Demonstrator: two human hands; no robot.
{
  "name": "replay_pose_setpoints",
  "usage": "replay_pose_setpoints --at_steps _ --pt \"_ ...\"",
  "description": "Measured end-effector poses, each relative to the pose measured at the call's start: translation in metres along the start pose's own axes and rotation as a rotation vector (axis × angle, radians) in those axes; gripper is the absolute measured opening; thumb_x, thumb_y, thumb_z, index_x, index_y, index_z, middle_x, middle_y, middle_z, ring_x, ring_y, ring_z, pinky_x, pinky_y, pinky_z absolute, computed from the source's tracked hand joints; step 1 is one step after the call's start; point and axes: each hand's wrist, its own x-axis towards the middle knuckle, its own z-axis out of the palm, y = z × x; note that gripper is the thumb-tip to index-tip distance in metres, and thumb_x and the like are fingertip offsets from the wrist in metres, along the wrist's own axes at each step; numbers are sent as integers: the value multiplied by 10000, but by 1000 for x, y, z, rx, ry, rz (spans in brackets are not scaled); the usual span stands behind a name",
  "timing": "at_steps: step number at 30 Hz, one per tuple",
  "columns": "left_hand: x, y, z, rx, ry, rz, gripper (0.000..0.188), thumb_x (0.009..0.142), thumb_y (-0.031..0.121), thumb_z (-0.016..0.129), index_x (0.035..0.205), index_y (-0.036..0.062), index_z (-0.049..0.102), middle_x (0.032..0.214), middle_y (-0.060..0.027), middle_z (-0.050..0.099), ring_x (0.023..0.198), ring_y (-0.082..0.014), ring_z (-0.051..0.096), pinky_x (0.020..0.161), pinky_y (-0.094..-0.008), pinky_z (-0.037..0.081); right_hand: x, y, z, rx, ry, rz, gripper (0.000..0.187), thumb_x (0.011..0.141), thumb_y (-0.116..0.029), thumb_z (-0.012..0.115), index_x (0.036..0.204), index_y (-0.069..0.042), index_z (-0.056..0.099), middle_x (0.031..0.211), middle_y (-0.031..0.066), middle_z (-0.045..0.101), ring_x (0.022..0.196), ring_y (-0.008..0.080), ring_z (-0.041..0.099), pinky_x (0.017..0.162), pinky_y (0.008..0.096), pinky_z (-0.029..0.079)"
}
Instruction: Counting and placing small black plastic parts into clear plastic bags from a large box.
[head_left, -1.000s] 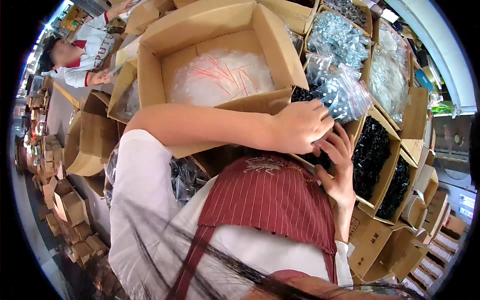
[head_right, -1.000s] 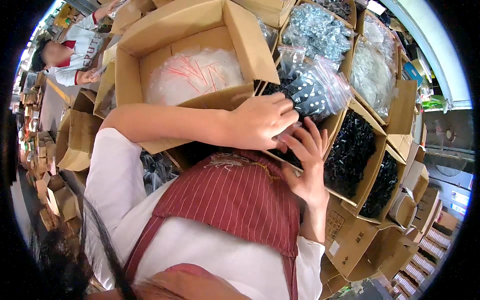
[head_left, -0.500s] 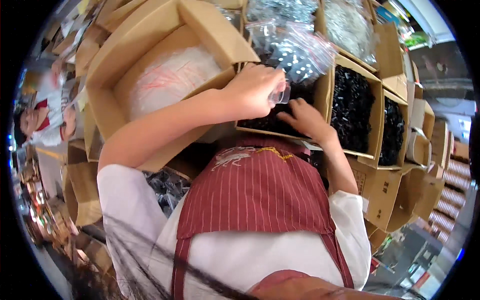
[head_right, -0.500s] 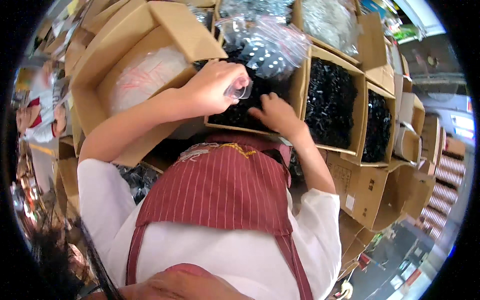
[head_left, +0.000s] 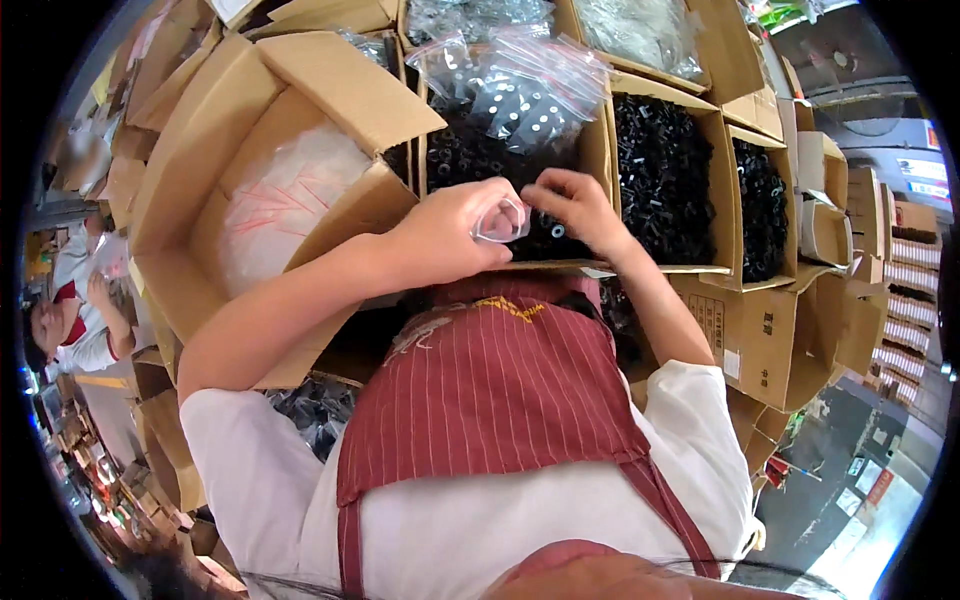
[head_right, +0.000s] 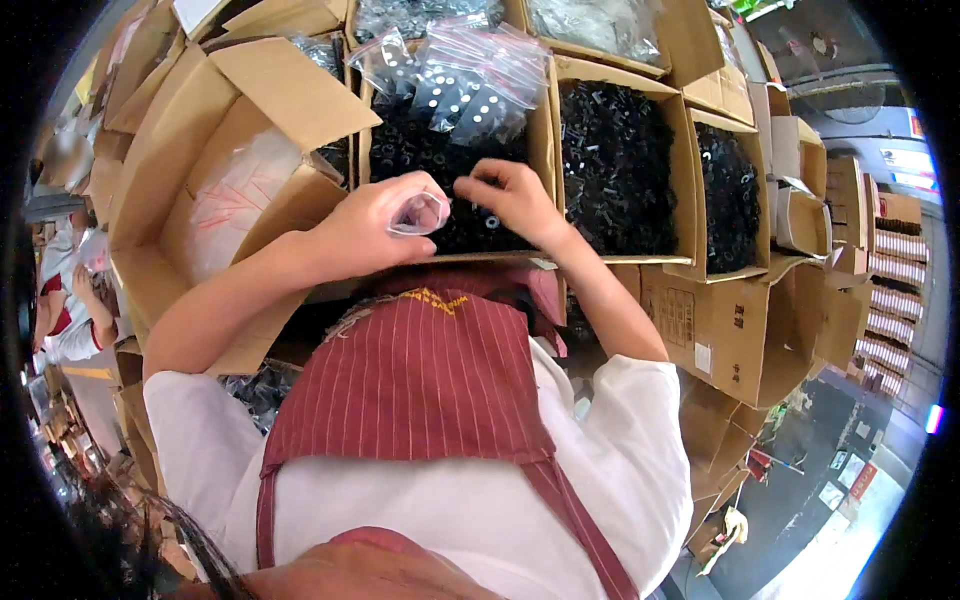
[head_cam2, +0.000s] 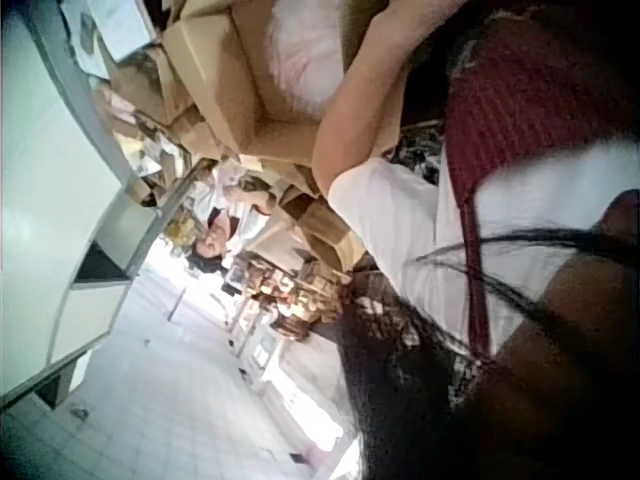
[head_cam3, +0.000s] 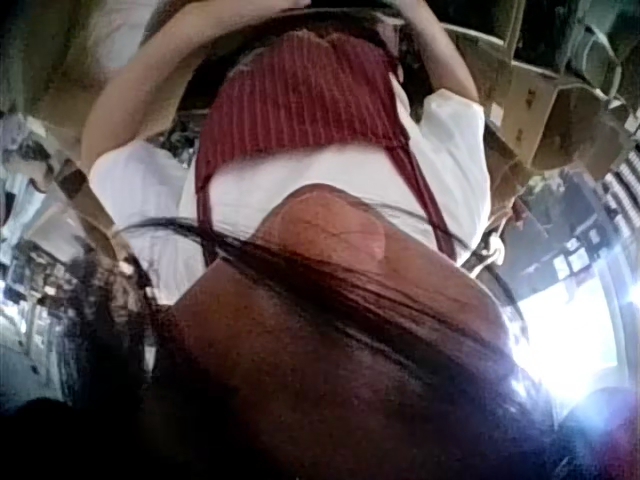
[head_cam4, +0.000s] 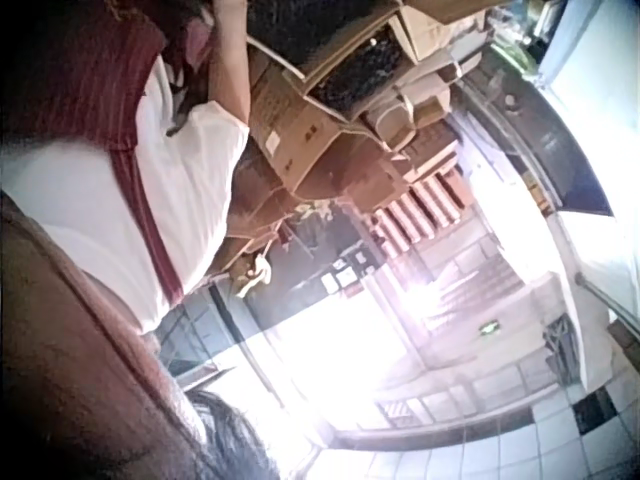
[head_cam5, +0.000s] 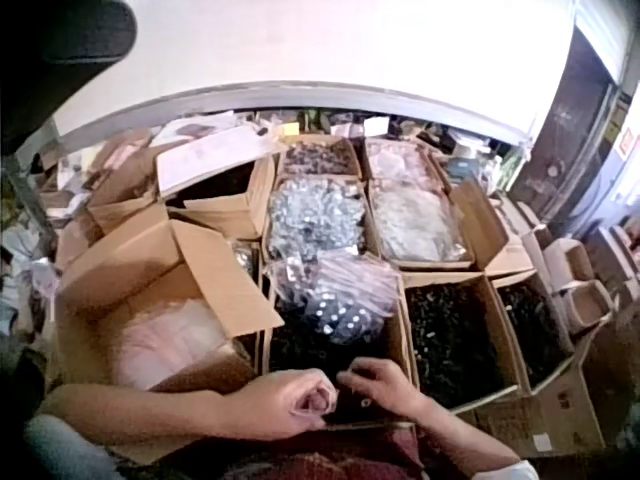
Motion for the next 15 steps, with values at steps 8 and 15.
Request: replay_pose_setpoints --at_steps 8,15 --pt "4 0 -8 -164 178 -1 383 835 60 720 1189 85 576 1074 -12 602 1025 -119 575 941 -288 462 -2 -10 -19 1137 -210 231 601 1068 -411 449 1375 105 472 1341 218 536 1260 324 532 1160 431 399" --pt "6 4 -12 -219 166 -19 391 867 59 707 1232 69 567 1177 -18 607 1092 -127 573 995 -305 454 -18 -28 -17 1288 -241 258 631 1069 -429 429 1381 118 463 1370 272 512 1302 375 511 1173 438 397"
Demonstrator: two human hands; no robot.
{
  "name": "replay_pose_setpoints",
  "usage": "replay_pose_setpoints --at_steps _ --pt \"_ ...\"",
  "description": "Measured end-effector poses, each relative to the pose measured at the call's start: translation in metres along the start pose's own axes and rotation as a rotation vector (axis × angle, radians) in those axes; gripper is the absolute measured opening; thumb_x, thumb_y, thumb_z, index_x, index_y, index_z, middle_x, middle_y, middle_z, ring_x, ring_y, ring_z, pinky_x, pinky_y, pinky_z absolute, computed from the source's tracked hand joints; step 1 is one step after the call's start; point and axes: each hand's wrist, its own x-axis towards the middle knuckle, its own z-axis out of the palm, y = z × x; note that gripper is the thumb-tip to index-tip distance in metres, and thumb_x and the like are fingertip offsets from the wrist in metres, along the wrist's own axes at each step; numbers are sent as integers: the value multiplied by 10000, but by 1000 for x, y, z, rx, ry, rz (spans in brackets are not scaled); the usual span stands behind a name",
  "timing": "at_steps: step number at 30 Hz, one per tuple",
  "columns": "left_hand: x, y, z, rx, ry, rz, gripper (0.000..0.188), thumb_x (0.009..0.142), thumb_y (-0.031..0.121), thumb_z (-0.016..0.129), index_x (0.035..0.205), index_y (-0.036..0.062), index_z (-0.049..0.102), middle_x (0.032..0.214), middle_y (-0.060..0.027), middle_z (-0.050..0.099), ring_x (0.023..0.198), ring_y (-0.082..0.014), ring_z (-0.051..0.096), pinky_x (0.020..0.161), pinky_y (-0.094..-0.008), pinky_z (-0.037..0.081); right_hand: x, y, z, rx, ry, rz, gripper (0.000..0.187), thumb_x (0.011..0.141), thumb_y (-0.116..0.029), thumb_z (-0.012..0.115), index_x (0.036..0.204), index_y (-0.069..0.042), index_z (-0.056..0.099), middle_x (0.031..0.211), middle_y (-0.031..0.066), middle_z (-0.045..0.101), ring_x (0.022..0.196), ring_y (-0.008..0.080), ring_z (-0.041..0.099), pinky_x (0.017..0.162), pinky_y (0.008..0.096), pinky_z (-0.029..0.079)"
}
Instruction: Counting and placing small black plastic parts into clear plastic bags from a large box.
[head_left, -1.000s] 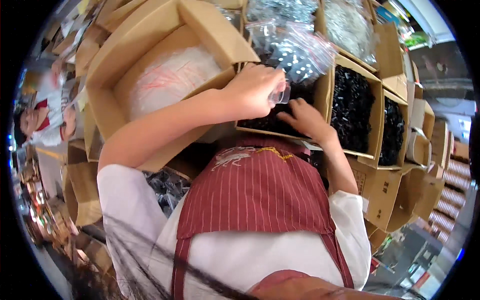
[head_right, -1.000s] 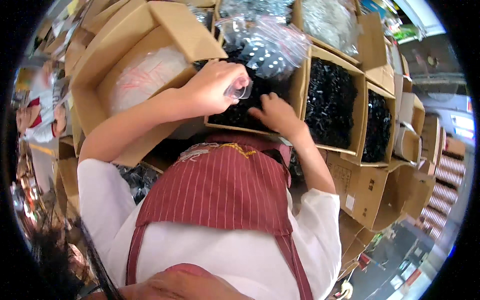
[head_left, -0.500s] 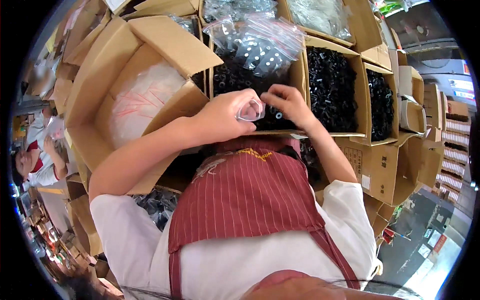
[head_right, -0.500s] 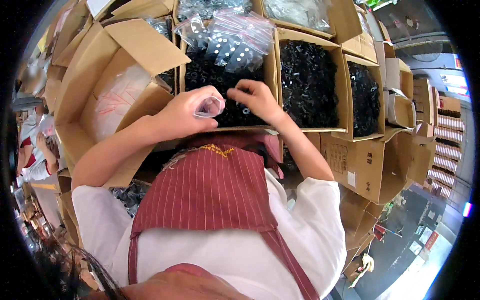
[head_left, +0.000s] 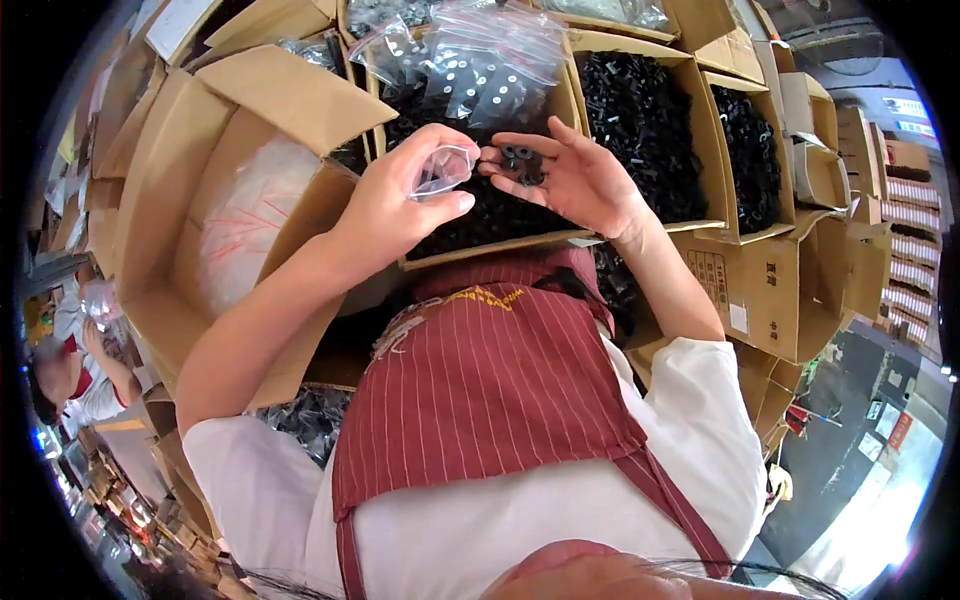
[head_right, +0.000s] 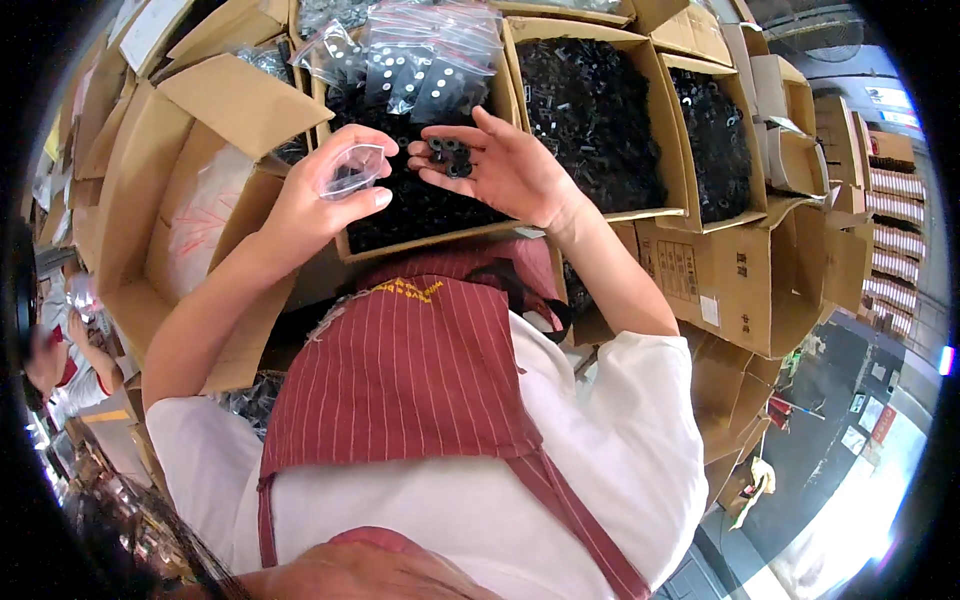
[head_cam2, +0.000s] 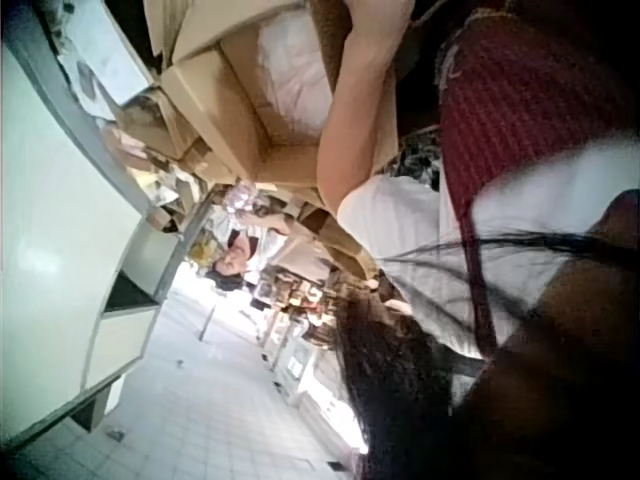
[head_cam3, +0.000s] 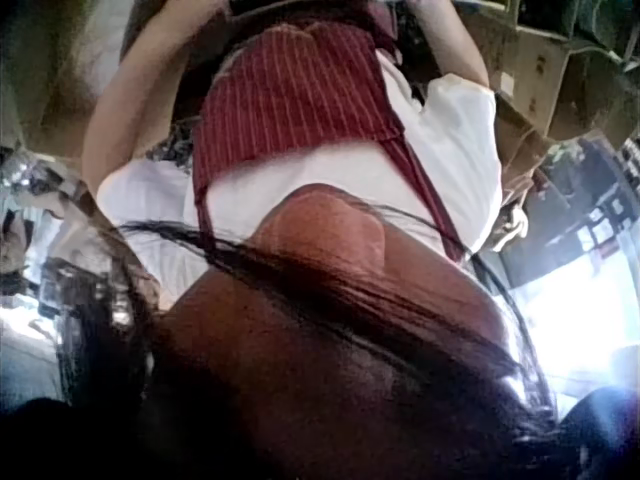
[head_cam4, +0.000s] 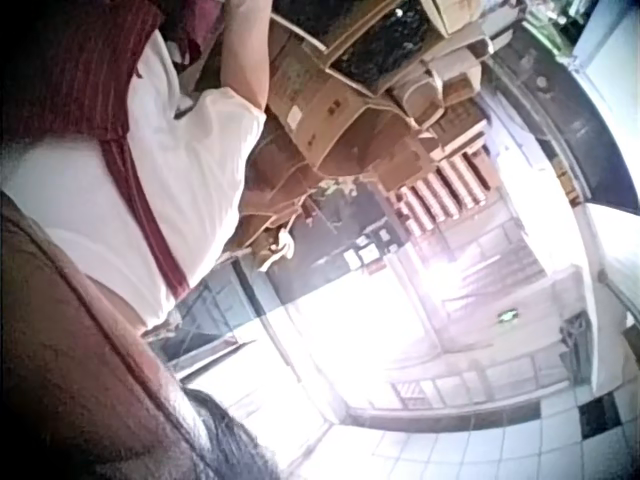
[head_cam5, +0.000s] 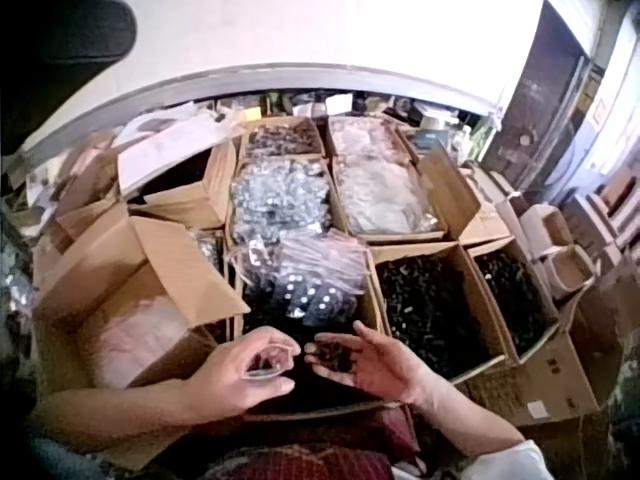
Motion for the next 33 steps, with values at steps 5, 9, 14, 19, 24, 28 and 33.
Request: replay_pose_setpoints --at_steps 5,9,14,19,24,28,33 --pt "0 2 -2 22 -12 7 407 865 45 701 1249 58 565 1208 -24 606 1112 -137 574 1008 -310 451 -6 6 0 -85 -63 -48 502 996 -153 517 1398 137 436 1365 287 544 1304 360 534 1179 429 395" --pt "1 1 -1 -39 24 44 362 845 13 714 1185 54 598 1080 -20 614 1069 -119 570 978 -286 454 -10 4 10 -158 -20 -44 489 955 -50 547 1394 140 442 1364 282 550 1287 346 556 1169 411 412" --pt "1 3 -3 -41 1 18 383 853 26 701 1217 51 588 1156 -23 616 1109 -131 566 1009 -302 445 -10 4 10 -228 -5 -38 498 911 55 573 1388 138 456 1323 276 590 1250 339 598 1141 391 449" --pt "2 2 -3 -21 -22 12 400 859 55 696 1243 59 580 1214 -24 618 1138 -140 562 1027 -316 438 -8 7 9 -229 57 -27 492 906 67 571 1382 135 464 1308 274 601 1230 341 614 1117 405 475" --pt "1 2 -3 -12 -27 7 403 864 62 695 1250 64 581 1211 -23 619 1139 -135 561 1026 -311 435 -7 8 5 -282 51 -19 513 872 85 541 1377 138 468 1310 279 598 1216 348 623 1100 416 491" --pt "2 2 -4 -21 -13 -7 402 868 68 694 1254 64 580 1216 -22 616 1136 -134 560 1026 -309 433 -7 9 6 -237 2 -28 585 800 75 496 1380 145 464 1316 292 590 1214 358 623 1096 417 494" --pt "2 2 -3 5 -10 14 409 870 78 695 1263 68 579 1199 -14 603 1130 -126 550 1014 -302 430 -8 8 11 -220 5 -51 528 860 23 516 1371 145 469 1302 292 598 1199 356 631 1096 418 493"
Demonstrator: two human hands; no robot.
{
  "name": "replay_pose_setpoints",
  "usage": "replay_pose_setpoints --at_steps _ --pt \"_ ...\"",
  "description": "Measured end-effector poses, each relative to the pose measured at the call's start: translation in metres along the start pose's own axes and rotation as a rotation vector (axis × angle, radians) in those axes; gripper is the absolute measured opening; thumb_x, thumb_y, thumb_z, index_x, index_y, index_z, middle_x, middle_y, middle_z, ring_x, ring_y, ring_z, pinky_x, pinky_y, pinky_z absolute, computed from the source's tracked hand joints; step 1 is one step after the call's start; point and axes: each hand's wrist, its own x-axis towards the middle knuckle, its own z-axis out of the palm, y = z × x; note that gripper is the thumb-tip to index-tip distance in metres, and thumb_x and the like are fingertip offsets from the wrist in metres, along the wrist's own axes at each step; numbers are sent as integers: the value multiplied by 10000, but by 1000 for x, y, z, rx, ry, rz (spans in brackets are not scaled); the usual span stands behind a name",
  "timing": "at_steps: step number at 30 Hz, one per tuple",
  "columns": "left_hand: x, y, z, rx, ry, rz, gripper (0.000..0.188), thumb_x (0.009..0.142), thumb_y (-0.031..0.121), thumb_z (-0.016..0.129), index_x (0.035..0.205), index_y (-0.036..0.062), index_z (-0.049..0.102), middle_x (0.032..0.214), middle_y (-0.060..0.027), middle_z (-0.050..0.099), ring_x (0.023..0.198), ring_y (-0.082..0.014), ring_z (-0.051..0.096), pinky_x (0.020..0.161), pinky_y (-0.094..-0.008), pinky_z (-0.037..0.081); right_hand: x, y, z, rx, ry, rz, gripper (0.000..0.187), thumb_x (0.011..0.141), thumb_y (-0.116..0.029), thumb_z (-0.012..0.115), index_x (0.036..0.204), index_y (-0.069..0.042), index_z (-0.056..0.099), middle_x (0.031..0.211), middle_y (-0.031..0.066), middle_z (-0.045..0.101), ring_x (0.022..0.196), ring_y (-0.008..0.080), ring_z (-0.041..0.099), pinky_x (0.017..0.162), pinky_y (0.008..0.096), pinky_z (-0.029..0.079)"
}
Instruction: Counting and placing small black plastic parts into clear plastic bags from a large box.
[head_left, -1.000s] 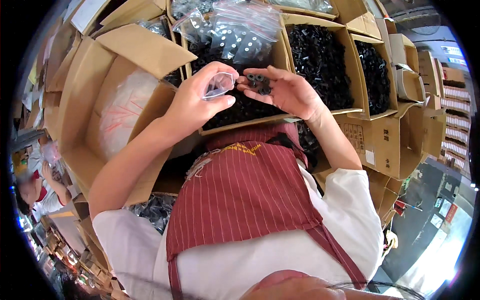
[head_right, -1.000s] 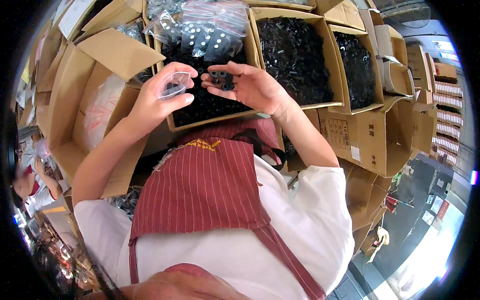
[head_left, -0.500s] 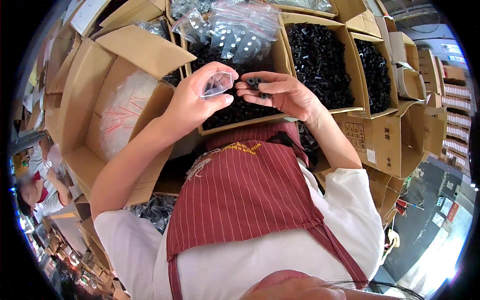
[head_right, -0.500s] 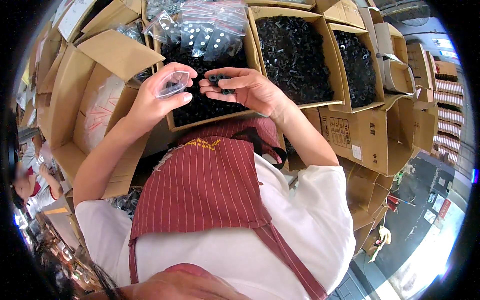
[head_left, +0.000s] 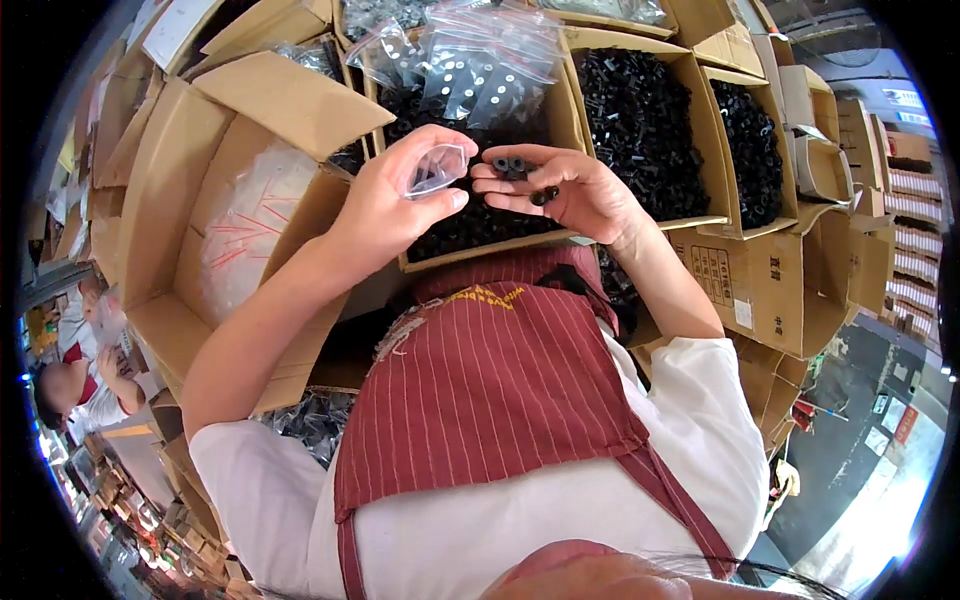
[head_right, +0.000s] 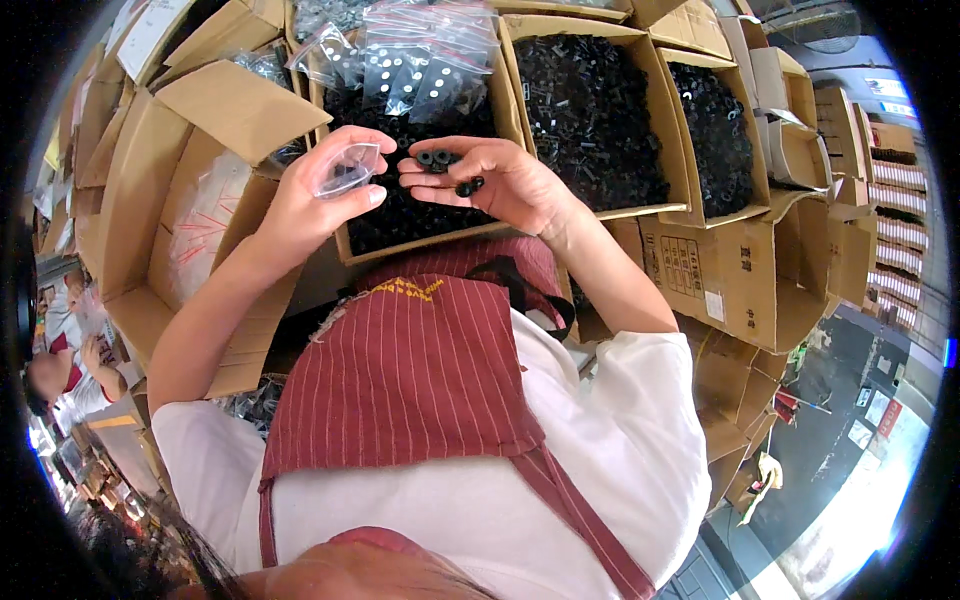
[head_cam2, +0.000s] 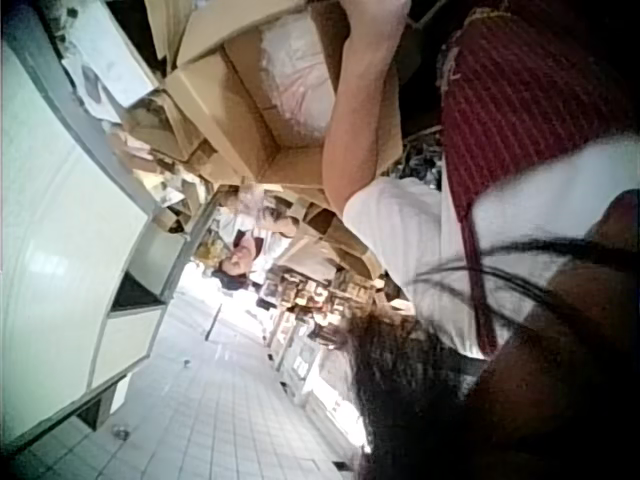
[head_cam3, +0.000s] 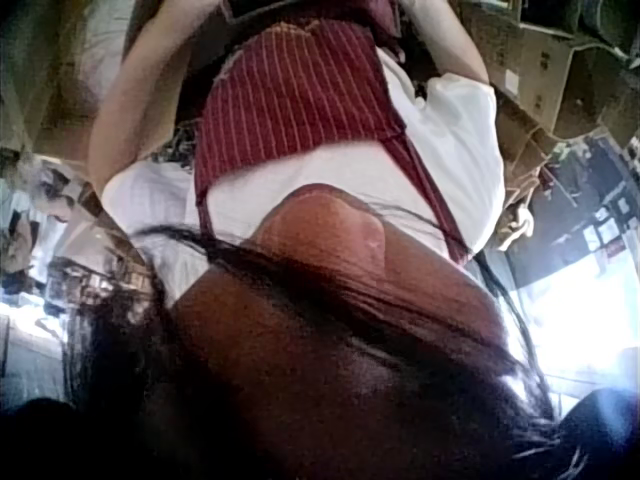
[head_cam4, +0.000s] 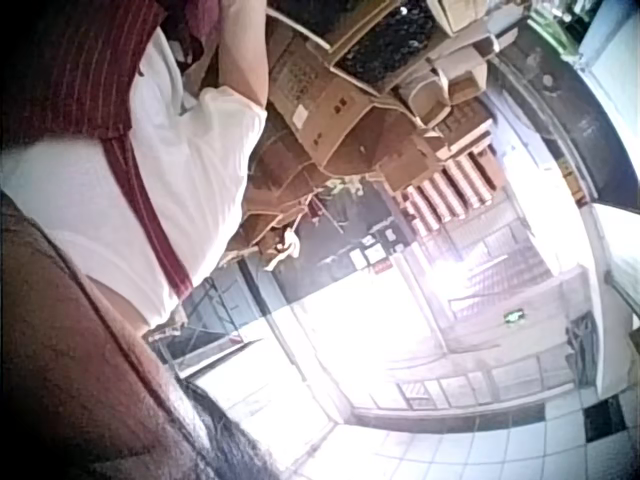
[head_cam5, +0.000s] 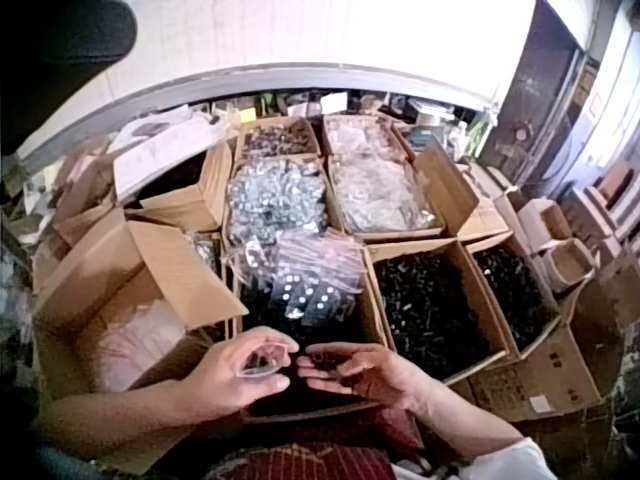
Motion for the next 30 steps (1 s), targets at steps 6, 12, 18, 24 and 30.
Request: replay_pose_setpoints --at_steps 6,12,18,24,30 --pt "0 -9 -1 -24 -39 -4 477 810 58 731 1260 72 574 1132 3 564 1030 -114 491 985 -273 395 3 1 0 -108 67 -22 442 1004 -182 563 1311 134 527 1240 273 633 1185 352 637 1055 446 524" --pt "-2 -7 0 224 -43 34 547 757 80 789 1253 67 560 1144 -5 547 1031 -119 456 963 -269 382 8 -6 1 -78 84 -47 337 1041 -237 489 1188 37 619 1103 163 672 1016 281 675 970 438 569" --pt "1 -9 5 -32 -23 -28 394 747 175 827 1066 63 624 986 -13 618 924 -136 548 844 -292 449 21 -23 52 -180 8 -198 315 1054 -330 527 883 -76 602 823 30 602 608 95 472 501 243 367" --pt "-1 6 8 -337 -51 -83 428 803 40 812 1157 34 571 1016 -11 635 1018 -133 589 928 -311 474 39 -10 106 -284 -20 -487 433 1034 -319 590 688 -60 556 559 19 504 415 61 352 393 233 260" --pt "0 -18 6 -243 57 52 379 784 21 823 1090 23 601 956 -4 578 978 -112 570 910 -293 475 44 -4 114 -517 -78 -640 373 1046 -276 561 766 -29 569 731 63 580 591 122 575 582 261 496"
